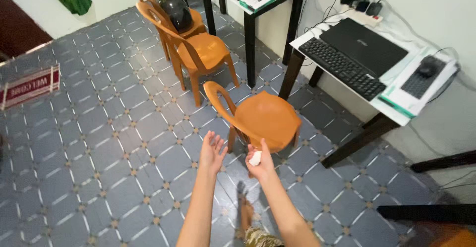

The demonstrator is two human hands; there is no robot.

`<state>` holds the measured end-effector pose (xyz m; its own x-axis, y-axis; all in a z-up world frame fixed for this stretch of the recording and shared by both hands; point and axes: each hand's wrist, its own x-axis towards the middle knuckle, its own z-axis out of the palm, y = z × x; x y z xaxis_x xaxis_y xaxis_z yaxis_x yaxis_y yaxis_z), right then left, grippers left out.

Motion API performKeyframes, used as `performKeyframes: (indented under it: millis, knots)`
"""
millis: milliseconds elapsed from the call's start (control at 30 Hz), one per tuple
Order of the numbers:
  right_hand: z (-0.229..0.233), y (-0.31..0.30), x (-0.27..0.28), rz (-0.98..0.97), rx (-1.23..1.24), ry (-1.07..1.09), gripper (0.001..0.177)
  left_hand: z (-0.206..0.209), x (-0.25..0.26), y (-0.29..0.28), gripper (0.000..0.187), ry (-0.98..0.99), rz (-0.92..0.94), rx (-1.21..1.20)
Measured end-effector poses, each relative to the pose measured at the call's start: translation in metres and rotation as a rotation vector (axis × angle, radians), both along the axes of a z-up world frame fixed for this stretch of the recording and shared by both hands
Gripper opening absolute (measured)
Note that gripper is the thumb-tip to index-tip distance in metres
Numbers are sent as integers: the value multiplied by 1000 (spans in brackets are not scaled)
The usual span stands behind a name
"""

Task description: The person wipes the surfaces of several orange plastic chairs using a white tissue. They clean the seat, backrest, and legs of each chair individually, moving from one chair to the next in a room with computer desks.

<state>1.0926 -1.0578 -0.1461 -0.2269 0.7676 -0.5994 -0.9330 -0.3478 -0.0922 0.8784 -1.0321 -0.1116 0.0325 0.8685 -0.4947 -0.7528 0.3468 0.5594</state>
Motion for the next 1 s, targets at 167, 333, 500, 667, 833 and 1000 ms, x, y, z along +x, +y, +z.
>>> performKeyframes:
  millis: [167,333,500,667,833,1000]
  knots:
    - [-40,81,-12,-206,-258,-155,53,-54,-22,135,77,101,-37,-135]
    - [-58,89,-17,-344,-172,-284,41,-59,-32,232,68,309,-152,-183]
    - [-73,95,-20,-528,-265,-510,35,-71,-35,305,55,384,-289,-107]
    - [-72,92,-21,-794,-611,-602,34,-97,-7,308,50,845,-149,102]
    - [-68,57,0,-860,-758,-847,38,-88,25,266,53,820,-121,133]
    - [-61,12,48,-983,-925,-1011,44,-64,65,230,52,676,-267,99]
